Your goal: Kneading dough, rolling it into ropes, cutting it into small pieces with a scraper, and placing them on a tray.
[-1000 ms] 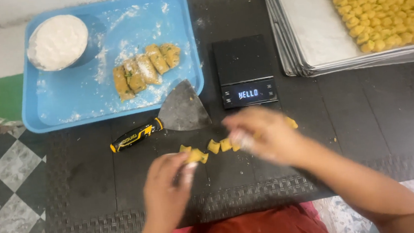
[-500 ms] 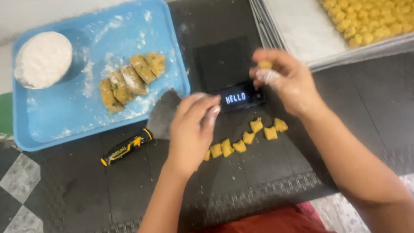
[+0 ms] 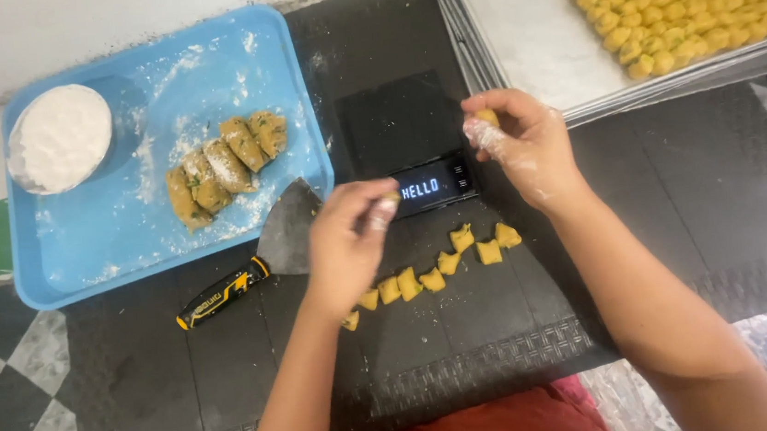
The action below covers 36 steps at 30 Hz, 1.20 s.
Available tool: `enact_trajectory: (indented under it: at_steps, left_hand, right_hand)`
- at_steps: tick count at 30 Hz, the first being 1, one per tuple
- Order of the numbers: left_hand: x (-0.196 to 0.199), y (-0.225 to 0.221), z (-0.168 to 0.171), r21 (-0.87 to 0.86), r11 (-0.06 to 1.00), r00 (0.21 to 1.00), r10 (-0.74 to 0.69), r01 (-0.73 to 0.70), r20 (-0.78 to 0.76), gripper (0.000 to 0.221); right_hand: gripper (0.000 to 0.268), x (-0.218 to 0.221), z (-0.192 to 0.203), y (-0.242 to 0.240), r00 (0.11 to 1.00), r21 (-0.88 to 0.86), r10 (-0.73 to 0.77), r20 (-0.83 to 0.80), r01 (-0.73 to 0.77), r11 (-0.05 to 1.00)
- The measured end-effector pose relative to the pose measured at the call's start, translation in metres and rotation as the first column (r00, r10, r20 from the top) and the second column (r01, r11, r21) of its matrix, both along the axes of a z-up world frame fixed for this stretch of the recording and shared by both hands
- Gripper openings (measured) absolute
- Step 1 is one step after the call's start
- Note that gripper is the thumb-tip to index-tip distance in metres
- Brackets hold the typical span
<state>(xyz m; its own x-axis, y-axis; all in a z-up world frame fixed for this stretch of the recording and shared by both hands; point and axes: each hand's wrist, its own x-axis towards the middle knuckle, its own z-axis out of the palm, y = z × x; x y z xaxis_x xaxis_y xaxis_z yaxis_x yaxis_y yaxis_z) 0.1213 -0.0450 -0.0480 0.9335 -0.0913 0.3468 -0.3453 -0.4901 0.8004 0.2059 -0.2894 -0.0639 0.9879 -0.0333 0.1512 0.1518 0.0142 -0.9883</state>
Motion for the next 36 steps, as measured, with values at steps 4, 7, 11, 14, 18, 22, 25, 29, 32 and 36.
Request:
enact_trajectory:
  at_steps: [4,7,11,14,18,22,25,29,32,36]
  left_hand:
    - [-0.003,0.019,-0.018,-0.651,0.755,0.967,-0.097,-0.083,-0.235,0.028]
    - [-0.004,0.023,-0.039,-0.72,0.681,0.955,-0.105,-0.133,-0.276,0.039]
    - [-0.004,0.024,-0.044,-0.715,0.694,0.977,-0.084,-0.084,-0.196,0.041]
    - [-0.013,0.023,-0.028,-0.74,0.665,0.963,-0.122,-0.101,-0.241,0.034]
    - [-0.014,0.026,-0.019,-0.717,0.685,0.955,-0.107,-0.13,-0.276,0.027]
    - [-0.01,0.026,-0.026,-0.674,0.709,0.932,-0.066,-0.209,-0.357,0.027]
    - [-0.012,0.029,-0.01,-0.621,0.744,0.893,-0.074,-0.247,-0.444,0.026]
    - [-0.014,0.025,-0.007,-0.6,0.774,0.877,-0.131,-0.201,-0.463,0.026]
    - [-0.012,0.024,-0.007,-0.581,0.79,0.868,-0.136,-0.196,-0.478,0.026]
    - [-0.009,0.023,-0.019,-0.536,0.826,0.871,-0.123,-0.176,-0.476,0.029]
  right_hand:
    - [0.025,-0.007,0.007,0.007,0.995,0.01,0.093,-0.026,-0.093,0.996]
    - [0.019,-0.014,0.012,0.011,0.984,-0.126,0.179,0.007,-0.177,0.976]
    - [0.038,0.006,-0.021,0.012,0.987,-0.224,0.134,0.089,-0.111,0.968]
    - [0.04,0.015,-0.022,0.015,0.965,-0.489,0.159,0.211,-0.037,0.872]
    - [0.022,0.017,0.005,0.039,0.891,-0.613,0.221,0.397,0.077,0.787]
    - [0.026,-0.016,0.033,0.057,0.815,-0.703,0.359,0.454,0.08,0.707]
    - [0.032,-0.051,0.051,0.071,0.745,-0.69,0.562,0.359,-0.193,0.697]
    - [0.02,-0.05,0.038,0.073,0.664,-0.697,0.541,0.517,-0.041,0.716]
    - [0.019,-0.047,0.037,0.071,0.618,-0.663,0.526,0.584,-0.009,0.748]
    - [0.018,-0.046,0.026,0.066,0.605,-0.69,0.558,0.568,-0.02,0.724]
